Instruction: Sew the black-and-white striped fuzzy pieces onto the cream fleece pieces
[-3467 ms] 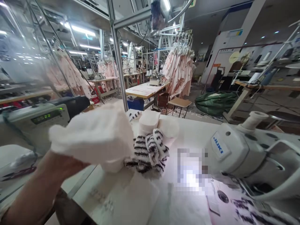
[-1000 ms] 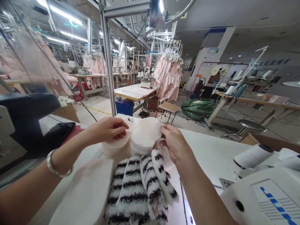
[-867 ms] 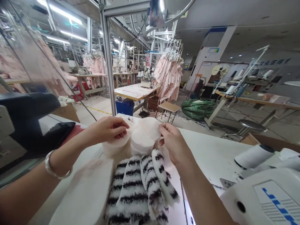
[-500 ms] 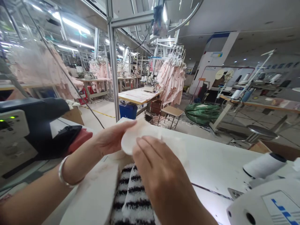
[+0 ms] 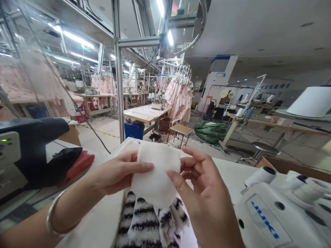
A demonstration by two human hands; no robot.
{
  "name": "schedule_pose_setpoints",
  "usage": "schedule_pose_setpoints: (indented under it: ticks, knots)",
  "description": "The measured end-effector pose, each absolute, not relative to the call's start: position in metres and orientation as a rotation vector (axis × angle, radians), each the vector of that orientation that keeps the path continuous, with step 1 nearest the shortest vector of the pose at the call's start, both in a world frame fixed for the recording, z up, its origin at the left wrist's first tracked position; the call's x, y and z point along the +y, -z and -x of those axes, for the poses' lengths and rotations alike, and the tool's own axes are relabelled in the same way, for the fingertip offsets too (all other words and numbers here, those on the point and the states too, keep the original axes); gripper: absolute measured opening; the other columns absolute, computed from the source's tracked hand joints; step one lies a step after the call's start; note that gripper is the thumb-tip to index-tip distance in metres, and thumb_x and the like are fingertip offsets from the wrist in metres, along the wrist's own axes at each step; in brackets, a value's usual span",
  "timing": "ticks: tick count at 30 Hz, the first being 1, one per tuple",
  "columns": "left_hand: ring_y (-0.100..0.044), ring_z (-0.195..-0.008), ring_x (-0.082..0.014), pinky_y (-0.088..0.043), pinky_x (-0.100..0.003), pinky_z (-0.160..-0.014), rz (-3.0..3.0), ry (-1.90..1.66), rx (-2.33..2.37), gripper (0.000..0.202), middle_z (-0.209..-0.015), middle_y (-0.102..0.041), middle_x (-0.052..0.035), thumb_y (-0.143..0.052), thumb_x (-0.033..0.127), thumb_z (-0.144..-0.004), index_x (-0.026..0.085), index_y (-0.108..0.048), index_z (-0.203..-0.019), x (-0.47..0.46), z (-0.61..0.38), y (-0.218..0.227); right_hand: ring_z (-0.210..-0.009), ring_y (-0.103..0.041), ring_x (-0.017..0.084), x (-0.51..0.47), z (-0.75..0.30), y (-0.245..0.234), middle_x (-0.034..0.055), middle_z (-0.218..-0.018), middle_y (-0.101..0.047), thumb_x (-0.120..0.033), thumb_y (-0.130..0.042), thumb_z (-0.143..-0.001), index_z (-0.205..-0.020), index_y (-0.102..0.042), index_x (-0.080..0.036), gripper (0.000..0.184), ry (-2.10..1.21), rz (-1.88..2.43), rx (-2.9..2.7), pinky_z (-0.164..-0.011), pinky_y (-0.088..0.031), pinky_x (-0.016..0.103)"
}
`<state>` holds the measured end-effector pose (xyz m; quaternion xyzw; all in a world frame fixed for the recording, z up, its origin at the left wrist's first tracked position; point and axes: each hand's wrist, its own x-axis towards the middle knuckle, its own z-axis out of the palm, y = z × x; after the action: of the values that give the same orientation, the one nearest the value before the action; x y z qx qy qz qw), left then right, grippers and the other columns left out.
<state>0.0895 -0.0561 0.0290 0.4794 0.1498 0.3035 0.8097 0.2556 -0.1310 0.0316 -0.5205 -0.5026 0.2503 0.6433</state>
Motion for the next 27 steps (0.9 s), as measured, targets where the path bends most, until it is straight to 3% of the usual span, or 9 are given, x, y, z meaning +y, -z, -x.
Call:
schedule_pose_setpoints:
  ticks: [5,14,16,18,21,24,27]
  knots:
    - [-0.069,-0.070,-0.0150,-0.055,-0.023,-0.069,-0.975,-0.663,0.392,0.025,-0.084,-0.074,-0.0126,-0.052,0.021,-0.092,0.008,-0.071,-0.100,-0.061,-0.095,-0.029,-0.074,-0.061,0.015,-0.133,-0.263,-0.030,-0.0004,-0.081,-0.063,-0.041,-0.077,-0.067,-0.105,-0.060,-0.030,0.043,-0.501,1.156,-1.155,-0.065,-0.051,0.024]
    - [-0.071,-0.074,-0.0188,-0.054,-0.023,-0.064,-0.736,-0.615,0.464,0.058,-0.079,-0.074,-0.0121,-0.037,0.055,-0.094,0.007,-0.068,-0.100,-0.060,-0.095,-0.034,-0.074,-0.063,0.018,-0.135,-0.267,-0.028,0.0013,-0.083,-0.065,-0.046,-0.074,-0.069,-0.106,-0.060,-0.032,0.042,-0.460,1.209,-1.161,-0.061,-0.051,0.027]
    - [-0.071,-0.072,-0.0179,-0.054,-0.023,-0.066,-0.748,-0.610,0.420,0.053,-0.078,-0.074,-0.0119,-0.041,0.052,-0.094,0.007,-0.068,-0.098,-0.059,-0.094,-0.032,-0.075,-0.062,0.018,-0.135,-0.269,-0.028,0.0010,-0.083,-0.064,-0.047,-0.074,-0.069,-0.106,-0.060,-0.032,0.042,-0.472,1.212,-1.160,-0.062,-0.051,0.027]
    - [-0.070,-0.071,-0.0163,-0.054,-0.023,-0.069,-0.801,-0.638,0.379,0.035,-0.078,-0.074,-0.0113,-0.051,0.036,-0.093,0.006,-0.069,-0.096,-0.060,-0.095,-0.029,-0.078,-0.062,0.020,-0.137,-0.269,-0.027,0.0018,-0.087,-0.063,-0.048,-0.072,-0.070,-0.106,-0.059,-0.032,0.041,-0.411,1.237,-1.175,-0.065,-0.051,0.030]
    - [-0.069,-0.070,-0.0157,-0.053,-0.023,-0.070,-0.885,-0.728,0.370,0.020,-0.081,-0.073,-0.0118,-0.056,0.021,-0.089,0.006,-0.068,-0.095,-0.063,-0.098,-0.026,-0.079,-0.058,0.020,-0.146,-0.262,-0.027,0.0034,-0.099,-0.061,-0.045,-0.064,-0.078,-0.107,-0.058,-0.033,0.032,-0.002,1.336,-1.318,-0.073,-0.048,0.036]
    - [-0.068,-0.075,-0.0185,-0.051,-0.025,-0.070,-0.934,-0.741,0.323,0.035,-0.085,-0.072,-0.0126,-0.051,0.037,-0.092,0.007,-0.067,-0.101,-0.069,-0.102,-0.027,-0.078,-0.056,0.020,-0.155,-0.248,-0.025,0.0032,-0.100,-0.060,-0.038,-0.055,-0.086,-0.106,-0.057,-0.033,0.021,0.311,1.325,-1.588,-0.072,-0.046,0.034]
    - [-0.066,-0.092,-0.0229,-0.048,-0.028,-0.082,-1.030,-0.662,0.165,0.059,-0.093,-0.071,-0.0125,-0.037,0.058,-0.092,0.009,-0.066,-0.108,-0.078,-0.104,-0.030,-0.078,-0.056,0.020,-0.155,-0.234,-0.023,0.0035,-0.098,-0.060,-0.044,-0.059,-0.083,-0.106,-0.053,-0.030,0.027,0.223,1.336,-1.634,-0.068,-0.046,0.033]
